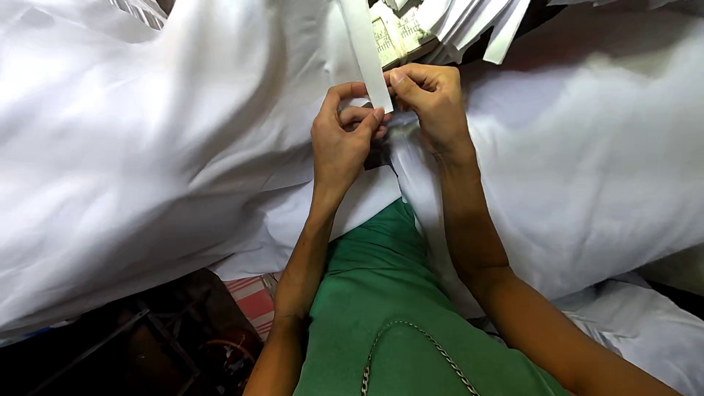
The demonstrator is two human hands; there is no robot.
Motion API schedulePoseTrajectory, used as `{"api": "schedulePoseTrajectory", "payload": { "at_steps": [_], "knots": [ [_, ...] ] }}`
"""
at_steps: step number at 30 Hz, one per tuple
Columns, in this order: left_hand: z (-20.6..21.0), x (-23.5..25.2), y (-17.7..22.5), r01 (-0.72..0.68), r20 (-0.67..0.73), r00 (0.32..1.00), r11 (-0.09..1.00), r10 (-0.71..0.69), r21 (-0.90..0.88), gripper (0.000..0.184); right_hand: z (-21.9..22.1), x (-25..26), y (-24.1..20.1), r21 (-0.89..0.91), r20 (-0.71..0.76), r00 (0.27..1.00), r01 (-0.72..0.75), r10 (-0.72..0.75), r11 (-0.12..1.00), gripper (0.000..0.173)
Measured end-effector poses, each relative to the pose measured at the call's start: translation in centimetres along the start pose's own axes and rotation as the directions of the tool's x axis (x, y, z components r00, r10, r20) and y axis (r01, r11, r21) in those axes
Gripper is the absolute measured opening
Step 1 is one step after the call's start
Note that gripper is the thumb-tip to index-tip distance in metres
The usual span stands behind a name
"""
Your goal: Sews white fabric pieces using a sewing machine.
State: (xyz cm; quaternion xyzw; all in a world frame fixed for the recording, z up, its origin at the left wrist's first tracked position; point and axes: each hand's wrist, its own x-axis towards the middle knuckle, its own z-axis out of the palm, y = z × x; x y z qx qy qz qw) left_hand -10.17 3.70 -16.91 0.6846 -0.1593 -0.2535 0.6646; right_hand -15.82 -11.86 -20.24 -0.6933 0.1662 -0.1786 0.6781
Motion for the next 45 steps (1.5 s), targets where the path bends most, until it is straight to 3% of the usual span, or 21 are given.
{"api": "schedulePoseTrajectory", "payload": {
  "at_steps": [5,9,18,21,26,28,29,31,32,33,34,35,37,39,42,45],
  "knots": [
    [-0.4,-0.2,0.6,0.039,0.041,0.998,0.997,-0.036,-0.068,0.007,0.4,0.1,0.0,-0.023,-0.029,1.000,-0.008,0.007,1.000,0.012],
    [0.0,0.0,-0.4,0.073,-0.016,0.997,0.997,-0.073,0.015,0.011,0.5,0.2,0.0,-0.018,-0.045,0.999,-0.026,0.025,1.000,0.010],
    [0.1,0.4,-1.3,-0.018,-0.103,0.993,0.939,0.057,0.344,0.014,0.5,0.0,-0.3,-0.052,-0.050,0.999,0.007,-0.010,0.999,0.012],
    [0.3,0.4,-1.4,-0.038,-0.110,0.990,0.922,0.087,0.386,0.014,0.7,-0.1,-0.4,-0.070,-0.053,0.997,0.048,-0.052,0.996,0.021],
    [0.5,0.2,-1.3,-0.017,-0.105,0.993,0.925,0.061,0.381,0.018,1.2,-0.4,-0.6,-0.114,-0.085,0.996,0.018,-0.028,0.993,0.013],
    [0.3,-0.5,-1.5,0.073,0.013,0.997,0.942,-0.082,0.327,0.031,1.6,-1.0,-1.1,-0.156,-0.109,0.994,-0.022,0.005,0.987,0.014],
    [0.1,-1.1,-1.7,0.142,0.136,0.973,0.945,-0.189,0.294,0.038,1.7,-1.6,-1.8,-0.184,-0.114,0.993,-0.044,0.023,0.982,0.015],
    [-0.4,-1.8,-2.9,0.283,0.482,0.814,0.946,-0.323,0.156,0.036,1.7,-3.7,-3.7,-0.201,-0.107,0.994,-0.052,0.031,0.978,0.015],
    [-0.6,-1.7,-4.1,0.347,0.623,0.723,0.937,-0.299,0.047,0.033,1.8,-4.5,-4.4,-0.184,-0.117,0.993,-0.040,0.018,0.982,0.016],
    [-0.7,-1.7,-5.3,0.385,0.693,0.687,0.918,-0.219,-0.092,0.043,1.8,-4.7,-4.9,-0.162,-0.128,0.992,-0.015,-0.006,0.987,0.021],
    [-0.7,-1.9,-6.3,0.384,0.694,0.712,0.886,-0.105,-0.261,0.057,1.8,-4.7,-5.2,-0.140,-0.144,0.989,0.017,-0.037,0.990,0.031],
    [-0.8,-2.1,-7.0,0.359,0.649,0.761,0.815,0.026,-0.455,0.067,1.8,-4.6,-5.6,-0.122,-0.157,0.984,0.060,-0.079,0.991,0.038],
    [-1.2,-3.4,-7.3,0.266,0.439,0.881,0.583,0.176,-0.768,0.060,1.8,-4.7,-6.1,-0.065,-0.190,0.969,0.145,-0.155,0.987,0.037],
    [-2.0,-5.6,-6.3,0.052,0.122,0.982,0.414,0.144,-0.909,0.044,1.8,-4.5,-6.2,-0.017,-0.211,0.955,0.209,-0.208,0.978,0.026],
    [-5.1,-8.8,-4.5,-0.193,-0.207,0.978,0.306,-0.013,-0.932,0.043,1.7,-4.1,-5.2,0.023,-0.220,0.947,0.246,-0.235,0.969,0.019],
    [-8.5,-12.1,-4.9,-0.318,-0.349,0.936,0.330,-0.038,-0.889,0.040,2.2,-4.3,-3.6,0.012,-0.225,0.944,0.249,-0.240,0.968,0.018]
  ]
}}
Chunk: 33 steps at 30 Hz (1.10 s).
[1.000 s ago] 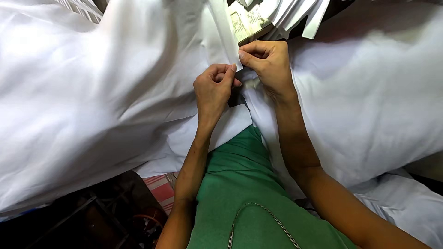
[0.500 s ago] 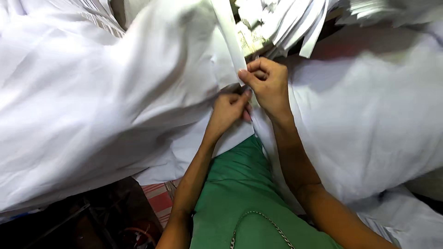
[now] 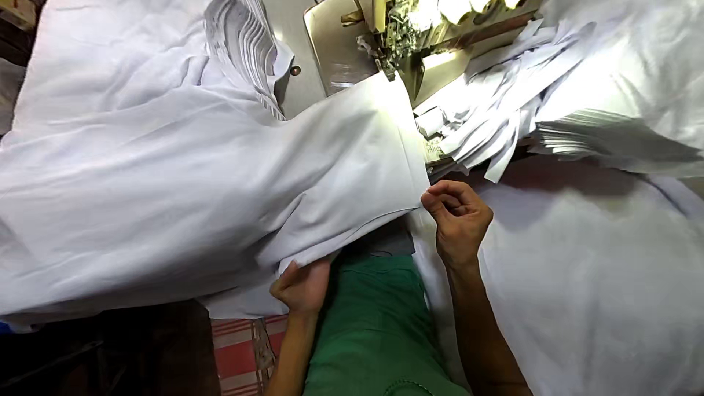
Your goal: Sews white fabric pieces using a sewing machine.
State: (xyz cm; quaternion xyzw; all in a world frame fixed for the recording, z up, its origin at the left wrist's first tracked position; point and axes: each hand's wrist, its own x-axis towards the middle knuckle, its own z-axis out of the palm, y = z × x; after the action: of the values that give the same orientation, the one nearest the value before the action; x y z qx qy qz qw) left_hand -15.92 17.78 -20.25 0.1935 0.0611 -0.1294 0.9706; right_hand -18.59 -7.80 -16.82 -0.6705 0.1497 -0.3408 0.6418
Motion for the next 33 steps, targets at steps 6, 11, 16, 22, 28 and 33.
{"api": "schedulePoseTrajectory", "payload": {
  "at_steps": [6,11,16,22,28,33],
  "knots": [
    [-3.2,-1.1,2.6,-0.059,-0.056,0.997,0.998,0.057,-0.031,0.044,0.4,-0.6,2.5,-0.102,-0.020,0.997,0.075,-0.078,0.992,0.012],
    [-4.2,-0.7,2.5,-0.029,-0.090,0.996,0.995,0.021,-0.093,0.049,0.5,-0.5,3.5,-0.096,-0.027,0.994,0.099,-0.102,0.990,0.011],
    [-4.3,-0.3,2.8,0.000,-0.083,0.997,0.997,-0.006,-0.076,0.048,0.6,-0.4,4.1,-0.091,-0.019,0.994,0.105,-0.108,0.990,0.010],
    [-4.8,-0.1,3.4,0.049,-0.039,0.998,0.999,-0.050,-0.022,0.048,0.5,-0.3,4.5,-0.052,-0.027,0.994,0.100,-0.102,0.994,0.009],
    [-4.3,-0.1,4.4,0.070,0.103,0.992,0.996,-0.075,0.056,0.046,1.2,1.0,4.3,-0.010,-0.035,0.994,0.102,-0.103,0.995,0.015],
    [-1.2,1.6,5.9,0.195,0.203,0.948,0.952,-0.244,0.234,0.061,3.0,5.2,3.7,-0.081,-0.007,0.993,0.116,-0.116,0.990,0.025]
  ]
}}
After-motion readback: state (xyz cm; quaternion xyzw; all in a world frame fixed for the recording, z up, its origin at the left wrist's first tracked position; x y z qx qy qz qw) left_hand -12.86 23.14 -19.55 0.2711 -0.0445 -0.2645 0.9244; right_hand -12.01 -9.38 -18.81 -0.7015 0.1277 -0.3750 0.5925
